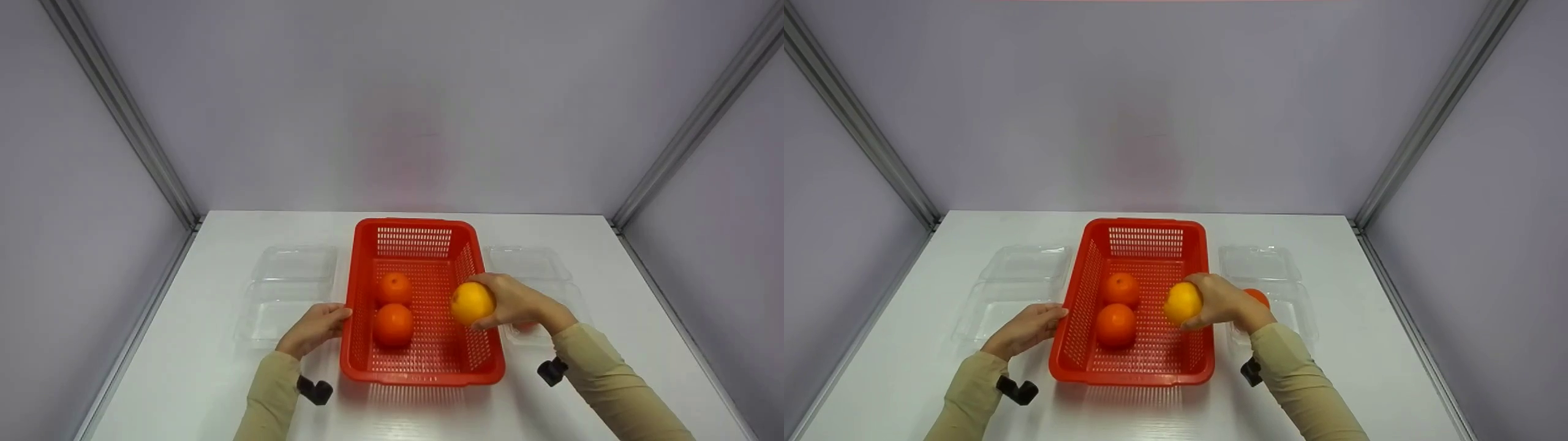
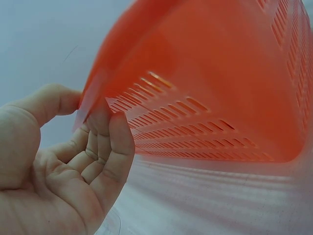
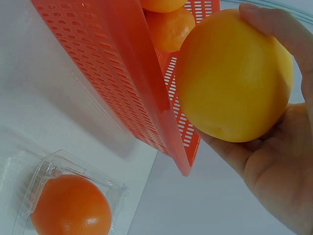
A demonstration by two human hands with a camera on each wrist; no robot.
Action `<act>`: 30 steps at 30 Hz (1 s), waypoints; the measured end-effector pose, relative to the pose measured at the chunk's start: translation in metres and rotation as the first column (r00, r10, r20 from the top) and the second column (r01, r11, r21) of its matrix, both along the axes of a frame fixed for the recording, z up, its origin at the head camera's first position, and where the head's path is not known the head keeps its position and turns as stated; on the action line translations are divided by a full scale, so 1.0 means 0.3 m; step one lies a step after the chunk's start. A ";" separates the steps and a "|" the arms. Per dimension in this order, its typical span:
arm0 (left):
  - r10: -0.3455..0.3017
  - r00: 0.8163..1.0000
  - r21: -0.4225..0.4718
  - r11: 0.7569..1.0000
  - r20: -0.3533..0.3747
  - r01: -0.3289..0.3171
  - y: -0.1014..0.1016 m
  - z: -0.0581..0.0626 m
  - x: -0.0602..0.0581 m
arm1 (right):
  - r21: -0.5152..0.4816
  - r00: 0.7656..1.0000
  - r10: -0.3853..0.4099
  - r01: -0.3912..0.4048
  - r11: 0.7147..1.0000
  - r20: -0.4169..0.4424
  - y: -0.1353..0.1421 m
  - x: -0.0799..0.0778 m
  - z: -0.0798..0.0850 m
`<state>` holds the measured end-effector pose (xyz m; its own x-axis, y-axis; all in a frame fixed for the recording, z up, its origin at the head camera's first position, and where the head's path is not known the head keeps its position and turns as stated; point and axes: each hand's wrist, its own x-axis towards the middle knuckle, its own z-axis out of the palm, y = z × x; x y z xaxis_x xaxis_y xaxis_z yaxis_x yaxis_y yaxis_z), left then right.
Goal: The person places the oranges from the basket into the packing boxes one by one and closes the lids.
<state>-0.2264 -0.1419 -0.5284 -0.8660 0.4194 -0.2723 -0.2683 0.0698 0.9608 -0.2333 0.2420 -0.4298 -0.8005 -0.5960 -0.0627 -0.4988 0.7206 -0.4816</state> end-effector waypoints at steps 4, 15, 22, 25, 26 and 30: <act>-0.001 1.000 -0.003 1.000 0.002 0.001 -0.001 0.002 0.002 | -0.012 1.000 -0.003 0.003 1.000 0.003 0.003 -0.001 0.000; 0.020 1.000 -0.012 1.000 0.004 -0.020 0.004 0.011 0.007 | -0.024 1.000 -0.021 0.022 0.999 0.014 0.018 -0.004 -0.002; 0.033 0.999 -0.036 0.999 0.001 -0.033 0.006 0.006 0.003 | -0.024 1.000 -0.020 0.020 1.000 -0.010 0.034 -0.007 -0.001; 0.028 1.000 -0.034 0.999 0.005 -0.028 0.007 0.005 0.003 | -0.030 0.999 -0.015 0.015 0.999 -0.028 0.040 -0.007 0.000; 0.026 1.000 -0.029 0.999 0.007 -0.026 0.007 0.005 0.003 | -0.034 0.999 -0.015 0.014 0.999 -0.032 0.042 -0.006 0.001; 0.020 1.000 -0.010 1.000 0.010 -0.020 0.006 0.006 0.003 | -0.035 0.999 -0.017 0.016 0.999 -0.036 0.048 -0.005 0.001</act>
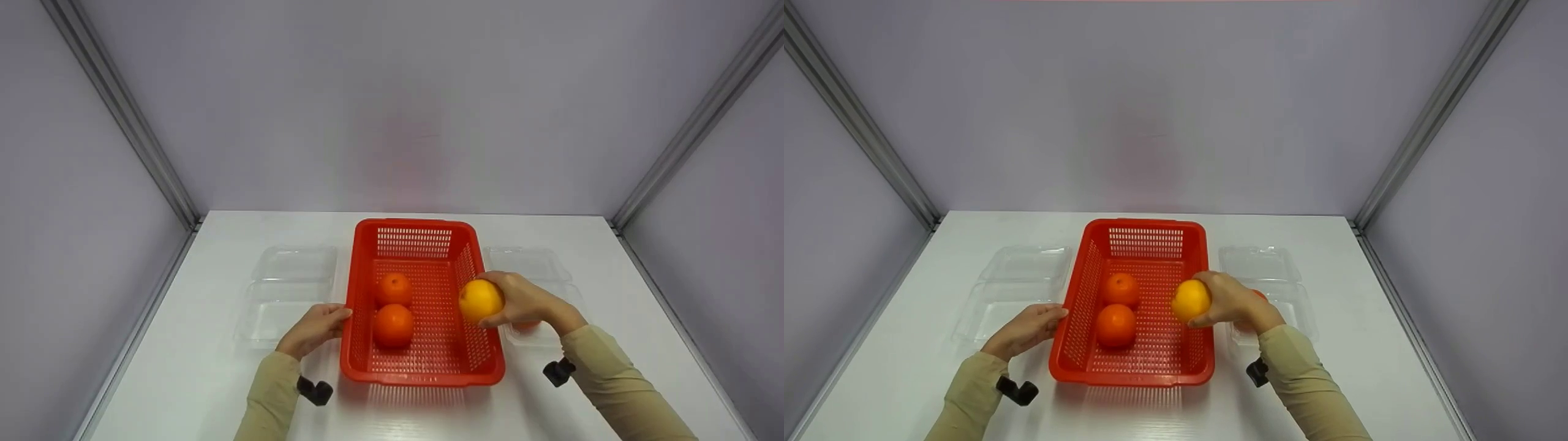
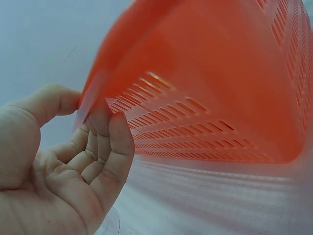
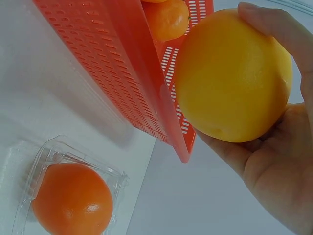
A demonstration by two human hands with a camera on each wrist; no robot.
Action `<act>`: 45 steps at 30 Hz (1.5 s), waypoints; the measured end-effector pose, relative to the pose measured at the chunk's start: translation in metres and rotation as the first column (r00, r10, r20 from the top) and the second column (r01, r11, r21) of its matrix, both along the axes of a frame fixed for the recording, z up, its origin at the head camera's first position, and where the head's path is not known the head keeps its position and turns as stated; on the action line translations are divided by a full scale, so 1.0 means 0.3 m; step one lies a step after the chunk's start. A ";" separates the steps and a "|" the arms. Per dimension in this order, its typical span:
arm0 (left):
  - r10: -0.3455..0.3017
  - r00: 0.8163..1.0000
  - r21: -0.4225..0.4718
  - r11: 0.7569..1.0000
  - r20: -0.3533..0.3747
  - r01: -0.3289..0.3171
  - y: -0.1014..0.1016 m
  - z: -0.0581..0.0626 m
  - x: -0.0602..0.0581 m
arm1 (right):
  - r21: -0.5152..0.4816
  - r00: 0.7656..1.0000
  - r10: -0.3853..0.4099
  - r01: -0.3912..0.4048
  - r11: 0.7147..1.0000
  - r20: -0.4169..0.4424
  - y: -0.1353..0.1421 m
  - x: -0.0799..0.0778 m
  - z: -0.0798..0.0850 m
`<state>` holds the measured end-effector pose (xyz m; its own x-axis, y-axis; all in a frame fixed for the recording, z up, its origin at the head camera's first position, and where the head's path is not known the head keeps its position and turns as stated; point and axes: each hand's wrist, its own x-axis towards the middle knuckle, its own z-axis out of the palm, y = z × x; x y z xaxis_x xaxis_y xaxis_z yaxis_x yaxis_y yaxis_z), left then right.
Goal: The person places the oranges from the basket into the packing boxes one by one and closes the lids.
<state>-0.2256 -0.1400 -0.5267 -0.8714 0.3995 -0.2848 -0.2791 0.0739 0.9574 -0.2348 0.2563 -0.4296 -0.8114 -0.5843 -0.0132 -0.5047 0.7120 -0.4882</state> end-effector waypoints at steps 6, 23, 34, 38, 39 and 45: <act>0.005 1.000 0.005 1.000 0.003 -0.005 -0.001 -0.005 -0.002 | 0.009 1.000 -0.006 0.006 1.000 0.001 0.007 -0.001 -0.005; -0.004 1.000 -0.007 1.000 -0.007 0.004 -0.001 0.003 0.003 | 0.003 0.999 -0.051 0.051 0.999 0.018 0.038 0.005 -0.013; 0.007 1.000 -0.017 1.000 0.003 -0.006 -0.004 0.000 -0.001 | 0.005 0.999 -0.051 0.051 0.999 0.015 0.049 0.006 -0.014; 0.015 1.000 -0.023 1.000 0.007 -0.014 -0.004 -0.003 -0.001 | 0.005 0.999 -0.052 0.052 0.999 0.013 0.053 0.006 -0.014; 0.014 1.000 -0.025 1.000 0.006 -0.014 -0.004 -0.003 -0.001 | 0.005 0.999 -0.053 0.053 0.999 0.010 0.055 0.006 -0.014; 0.018 1.000 -0.029 0.999 -0.003 -0.018 -0.003 -0.008 -0.003 | 0.002 0.998 -0.063 0.063 0.998 0.005 0.067 0.006 -0.017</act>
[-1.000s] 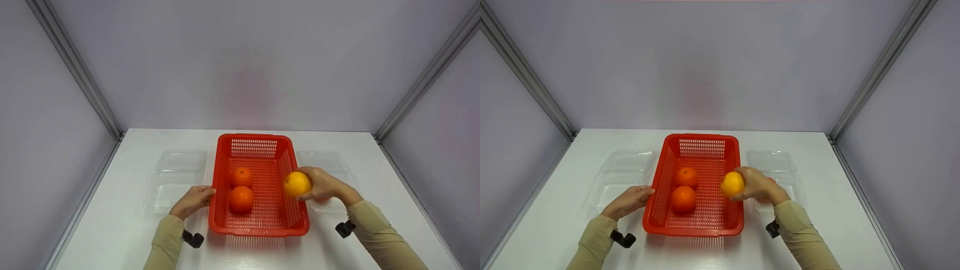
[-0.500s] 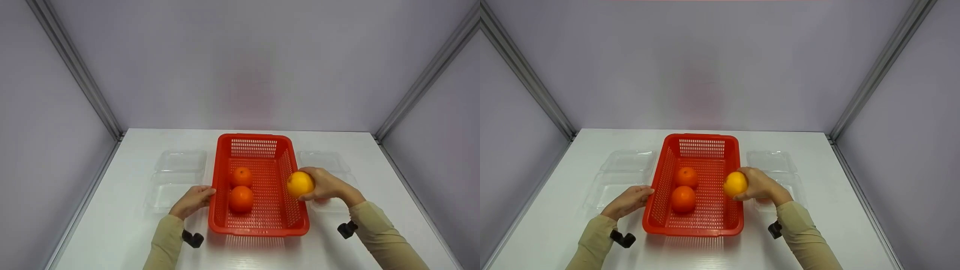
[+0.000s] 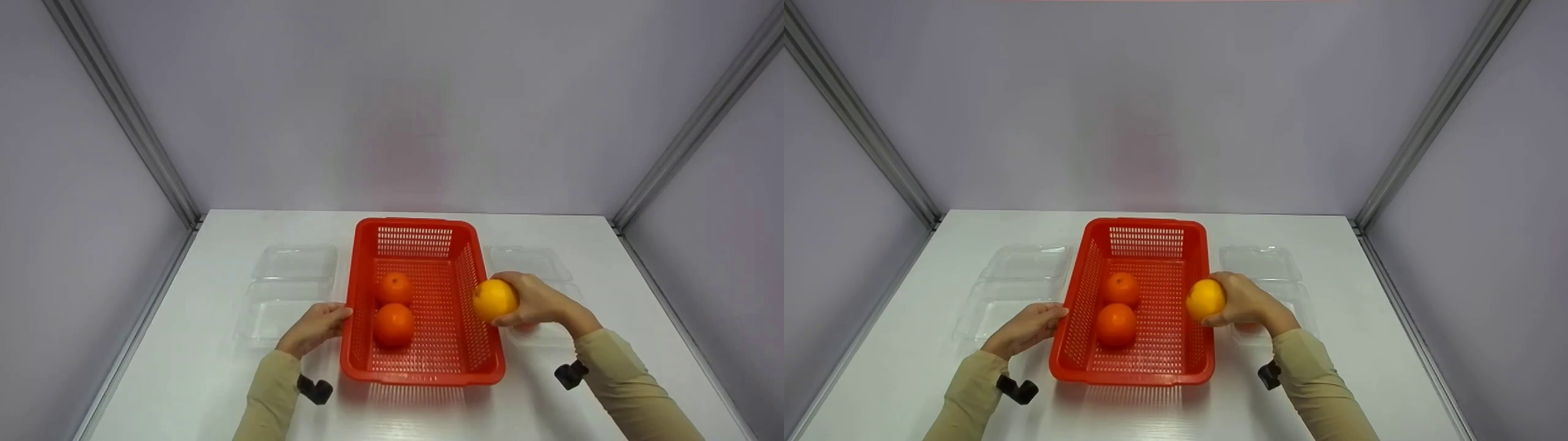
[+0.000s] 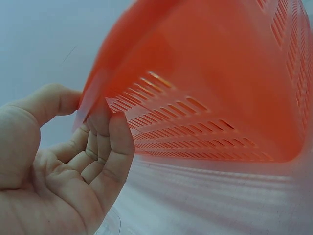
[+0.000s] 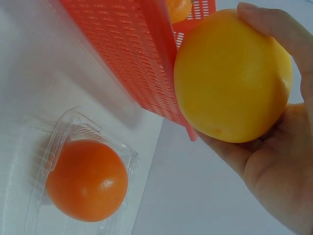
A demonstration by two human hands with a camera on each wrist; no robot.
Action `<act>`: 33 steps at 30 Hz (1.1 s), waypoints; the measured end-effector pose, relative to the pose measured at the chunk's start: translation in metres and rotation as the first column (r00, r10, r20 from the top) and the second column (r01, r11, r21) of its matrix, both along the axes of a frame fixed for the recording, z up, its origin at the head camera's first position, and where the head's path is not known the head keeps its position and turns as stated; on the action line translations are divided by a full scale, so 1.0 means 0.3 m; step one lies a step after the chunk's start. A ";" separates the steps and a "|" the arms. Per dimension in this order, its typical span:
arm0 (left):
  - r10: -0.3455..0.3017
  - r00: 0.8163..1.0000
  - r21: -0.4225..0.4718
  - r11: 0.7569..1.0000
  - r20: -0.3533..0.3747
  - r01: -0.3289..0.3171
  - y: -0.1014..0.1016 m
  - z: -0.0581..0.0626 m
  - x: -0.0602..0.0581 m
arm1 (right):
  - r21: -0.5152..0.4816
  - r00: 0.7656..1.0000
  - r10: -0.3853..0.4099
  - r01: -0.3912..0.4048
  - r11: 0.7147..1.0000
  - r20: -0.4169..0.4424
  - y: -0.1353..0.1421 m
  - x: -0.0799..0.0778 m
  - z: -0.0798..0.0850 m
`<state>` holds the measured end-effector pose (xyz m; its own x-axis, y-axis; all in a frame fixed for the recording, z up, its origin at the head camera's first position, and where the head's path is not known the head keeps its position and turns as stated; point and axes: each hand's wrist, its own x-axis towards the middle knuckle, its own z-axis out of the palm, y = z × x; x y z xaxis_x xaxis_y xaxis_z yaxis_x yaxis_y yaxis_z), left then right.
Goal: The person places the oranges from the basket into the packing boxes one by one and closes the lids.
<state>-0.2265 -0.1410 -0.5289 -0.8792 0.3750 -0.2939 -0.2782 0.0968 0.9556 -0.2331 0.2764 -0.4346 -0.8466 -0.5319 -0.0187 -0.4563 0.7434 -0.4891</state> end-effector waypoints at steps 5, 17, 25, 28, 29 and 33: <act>0.003 1.000 -0.005 1.000 -0.001 -0.003 0.001 0.001 0.000 | -0.002 1.000 0.000 0.000 1.000 -0.004 0.009 0.000 -0.005; -0.016 1.000 0.016 1.000 0.009 0.016 0.001 0.016 0.006 | -0.017 1.000 0.009 -0.009 1.000 -0.030 0.029 0.007 -0.007; -0.004 1.000 -0.006 1.000 0.005 0.004 0.001 0.020 0.008 | -0.033 0.999 0.005 -0.006 0.999 -0.034 0.038 0.009 -0.007; 0.001 1.000 -0.012 1.000 0.003 -0.001 0.002 0.018 0.007 | -0.037 1.000 -0.005 0.004 0.999 -0.030 0.044 0.010 -0.009; 0.003 1.000 -0.014 1.000 0.003 -0.003 0.003 0.018 0.007 | -0.038 1.000 -0.007 0.006 0.999 -0.030 0.046 0.010 -0.009; 0.006 1.000 -0.008 1.000 0.005 -0.006 0.005 0.019 0.008 | -0.041 1.000 -0.013 0.012 0.999 -0.024 0.055 0.011 -0.016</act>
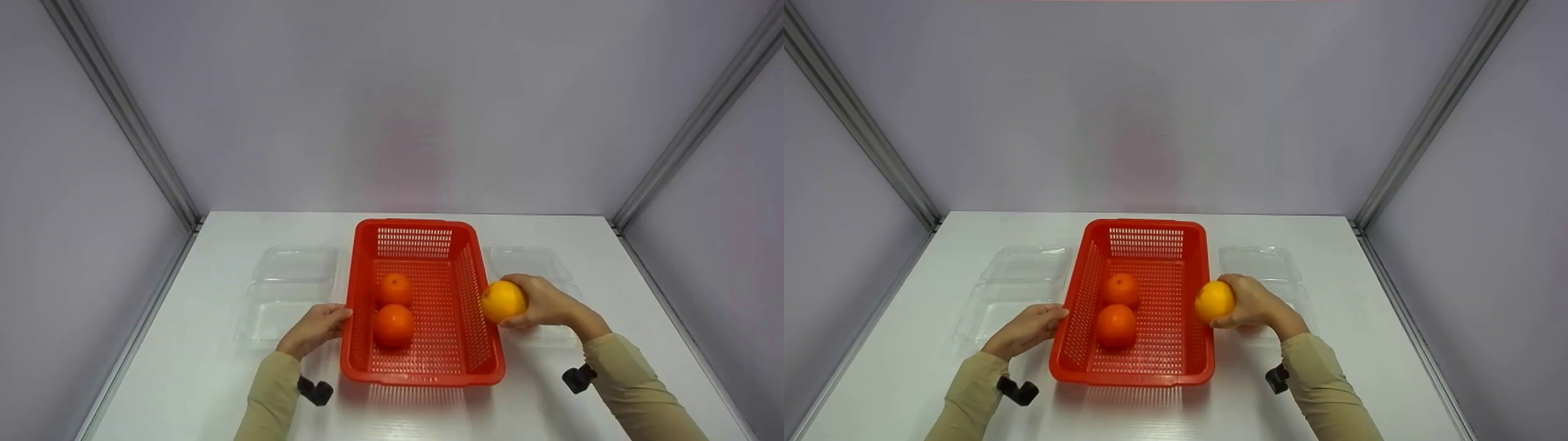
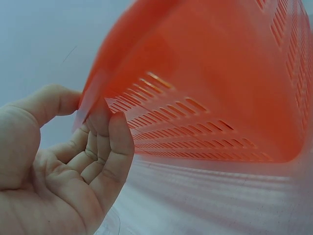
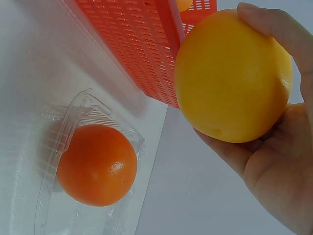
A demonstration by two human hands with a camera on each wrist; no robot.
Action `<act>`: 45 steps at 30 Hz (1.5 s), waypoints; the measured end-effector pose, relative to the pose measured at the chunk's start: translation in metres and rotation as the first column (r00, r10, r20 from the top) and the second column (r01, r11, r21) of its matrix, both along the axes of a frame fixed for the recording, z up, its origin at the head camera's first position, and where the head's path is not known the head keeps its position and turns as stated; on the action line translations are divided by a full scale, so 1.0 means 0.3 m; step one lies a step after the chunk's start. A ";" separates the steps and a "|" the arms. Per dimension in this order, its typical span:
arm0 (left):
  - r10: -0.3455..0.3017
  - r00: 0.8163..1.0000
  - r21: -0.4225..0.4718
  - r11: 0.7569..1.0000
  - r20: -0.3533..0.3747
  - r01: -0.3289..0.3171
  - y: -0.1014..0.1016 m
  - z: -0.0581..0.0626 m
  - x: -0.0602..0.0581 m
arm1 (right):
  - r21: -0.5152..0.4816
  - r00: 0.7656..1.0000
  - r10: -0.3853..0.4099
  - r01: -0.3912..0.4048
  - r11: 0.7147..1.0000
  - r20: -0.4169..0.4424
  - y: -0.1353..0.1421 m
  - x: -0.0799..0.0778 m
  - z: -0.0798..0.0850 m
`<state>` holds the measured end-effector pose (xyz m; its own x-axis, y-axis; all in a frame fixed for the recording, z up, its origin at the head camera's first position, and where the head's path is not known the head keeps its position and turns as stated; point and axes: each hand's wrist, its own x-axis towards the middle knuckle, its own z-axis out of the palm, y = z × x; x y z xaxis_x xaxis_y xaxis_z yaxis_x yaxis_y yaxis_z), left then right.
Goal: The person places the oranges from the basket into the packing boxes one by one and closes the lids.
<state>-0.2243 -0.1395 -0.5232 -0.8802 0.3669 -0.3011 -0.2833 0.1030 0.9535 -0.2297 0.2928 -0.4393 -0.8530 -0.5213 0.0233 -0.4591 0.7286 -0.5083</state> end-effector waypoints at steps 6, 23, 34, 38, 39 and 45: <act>-0.013 1.000 0.018 1.000 -0.003 0.013 -0.002 -0.002 0.001 | 0.002 1.000 -0.011 0.011 1.000 0.009 0.008 0.004 0.000; -0.026 1.000 0.038 0.999 -0.010 0.026 -0.006 -0.009 -0.002 | -0.012 1.000 -0.012 0.012 1.000 -0.019 0.038 0.011 -0.012; -0.016 1.000 0.020 1.000 0.000 0.016 -0.003 -0.012 -0.004 | -0.001 0.999 -0.038 0.038 0.999 -0.008 0.056 0.015 -0.029; -0.022 1.000 0.031 0.999 -0.004 0.022 -0.005 -0.009 -0.003 | -0.003 0.999 -0.046 0.046 0.999 0.013 0.062 0.016 -0.031; -0.024 1.000 0.035 0.999 -0.005 0.025 -0.005 -0.008 -0.003 | -0.001 0.999 -0.049 0.049 0.999 0.018 0.064 0.016 -0.032; -0.027 1.000 0.051 0.998 -0.003 0.027 -0.003 0.001 0.001 | -0.005 0.997 -0.061 0.061 0.998 0.037 0.076 0.015 -0.040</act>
